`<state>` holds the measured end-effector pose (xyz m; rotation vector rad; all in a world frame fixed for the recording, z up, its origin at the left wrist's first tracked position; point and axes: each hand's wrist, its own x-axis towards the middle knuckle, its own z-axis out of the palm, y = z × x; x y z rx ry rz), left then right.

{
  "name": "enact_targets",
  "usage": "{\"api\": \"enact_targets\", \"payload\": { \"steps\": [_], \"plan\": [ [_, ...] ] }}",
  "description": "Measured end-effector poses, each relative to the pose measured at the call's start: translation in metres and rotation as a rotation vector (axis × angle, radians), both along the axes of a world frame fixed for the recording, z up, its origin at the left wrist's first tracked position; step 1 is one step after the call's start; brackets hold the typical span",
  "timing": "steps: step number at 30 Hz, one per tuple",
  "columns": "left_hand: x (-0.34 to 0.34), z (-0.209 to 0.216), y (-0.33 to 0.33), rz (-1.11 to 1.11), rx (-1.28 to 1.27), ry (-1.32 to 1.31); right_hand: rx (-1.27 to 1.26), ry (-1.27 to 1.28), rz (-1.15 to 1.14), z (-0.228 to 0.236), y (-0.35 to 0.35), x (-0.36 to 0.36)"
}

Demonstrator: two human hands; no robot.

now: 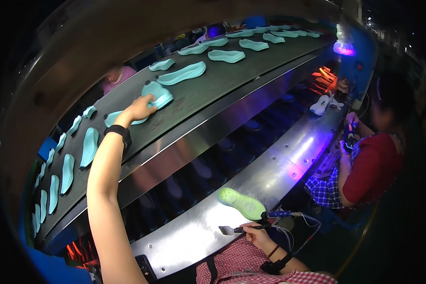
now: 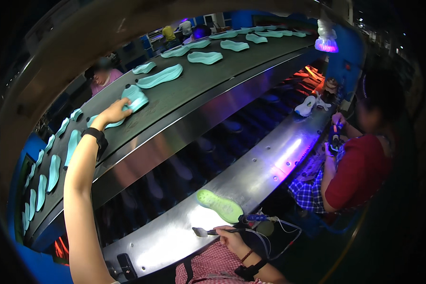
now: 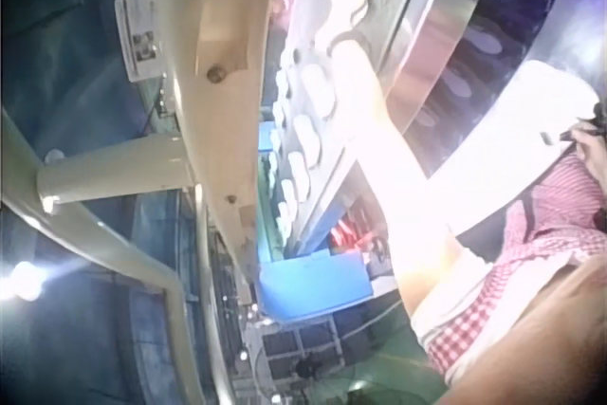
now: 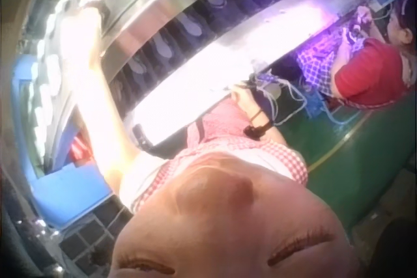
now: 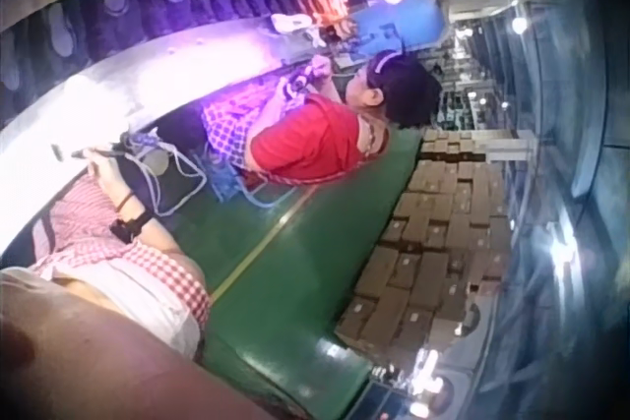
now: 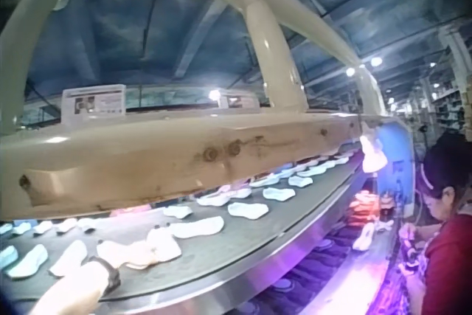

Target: Painting glue or primer onto the bottom of shoe soles at a manufacturing line.

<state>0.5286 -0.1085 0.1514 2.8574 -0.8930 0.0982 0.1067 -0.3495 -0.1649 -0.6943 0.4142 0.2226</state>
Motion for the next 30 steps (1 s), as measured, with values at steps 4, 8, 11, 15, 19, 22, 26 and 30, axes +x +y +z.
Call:
{"api": "enact_targets", "payload": {
  "steps": [4,8,11,15,19,22,26,30],
  "plan": [
    [-0.062,0.020,-0.015,-0.068,-0.114,0.130,-0.027,-0.054,0.019,0.002,0.004,0.003],
    [-0.122,0.026,0.015,0.104,0.127,-0.057,-0.055,-0.123,0.037,0.022,0.006,0.007],
    [-0.170,0.013,0.043,0.023,-0.063,-0.118,-0.050,-0.218,-0.034,0.035,0.006,0.006],
    [-0.235,-0.045,0.064,-0.014,-1.024,-0.231,-0.164,-0.277,-0.082,0.057,0.008,0.003],
    [-0.290,-0.088,0.078,0.191,-2.200,0.359,-0.241,-0.346,-0.040,0.078,0.013,0.017],
    [-0.319,-0.114,0.096,0.095,-2.110,0.931,-0.148,-0.440,-0.069,0.100,0.015,0.028],
    [-0.396,-0.158,0.102,-0.122,-2.042,0.981,-0.154,-0.438,-0.073,0.115,0.022,0.024],
    [-0.430,-0.205,0.096,-0.137,-1.875,1.652,-0.116,-0.462,0.017,0.118,0.036,0.025]
  ]
}}
